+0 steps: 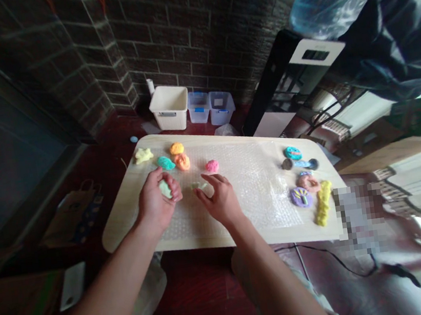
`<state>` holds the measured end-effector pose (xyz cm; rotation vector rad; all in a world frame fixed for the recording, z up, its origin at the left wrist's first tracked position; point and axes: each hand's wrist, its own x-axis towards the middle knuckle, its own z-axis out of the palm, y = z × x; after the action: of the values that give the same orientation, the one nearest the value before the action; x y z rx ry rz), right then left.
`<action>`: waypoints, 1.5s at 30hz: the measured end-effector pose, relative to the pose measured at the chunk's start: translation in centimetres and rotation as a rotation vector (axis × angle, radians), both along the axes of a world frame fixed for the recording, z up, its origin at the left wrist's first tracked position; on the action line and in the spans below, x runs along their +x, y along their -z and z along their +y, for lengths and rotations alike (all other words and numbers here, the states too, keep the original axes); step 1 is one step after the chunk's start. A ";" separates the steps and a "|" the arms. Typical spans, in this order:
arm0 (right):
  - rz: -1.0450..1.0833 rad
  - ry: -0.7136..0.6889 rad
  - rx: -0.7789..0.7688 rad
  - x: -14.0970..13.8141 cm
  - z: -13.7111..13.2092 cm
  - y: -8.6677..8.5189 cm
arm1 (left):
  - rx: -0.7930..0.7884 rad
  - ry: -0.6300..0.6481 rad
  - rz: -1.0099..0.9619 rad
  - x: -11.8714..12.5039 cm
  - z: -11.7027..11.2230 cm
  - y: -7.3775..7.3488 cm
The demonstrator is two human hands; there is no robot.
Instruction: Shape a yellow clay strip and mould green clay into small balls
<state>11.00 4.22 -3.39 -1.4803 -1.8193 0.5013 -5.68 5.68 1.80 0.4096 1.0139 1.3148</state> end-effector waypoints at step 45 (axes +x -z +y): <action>0.329 -0.163 0.124 0.5 -1.6 -3.5 | 0.445 0.259 0.419 0.7 -1.6 2.6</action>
<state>11.48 2.62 0.11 -1.0990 -1.6817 0.6582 -5.01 4.06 -0.84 1.1547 0.9605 1.2373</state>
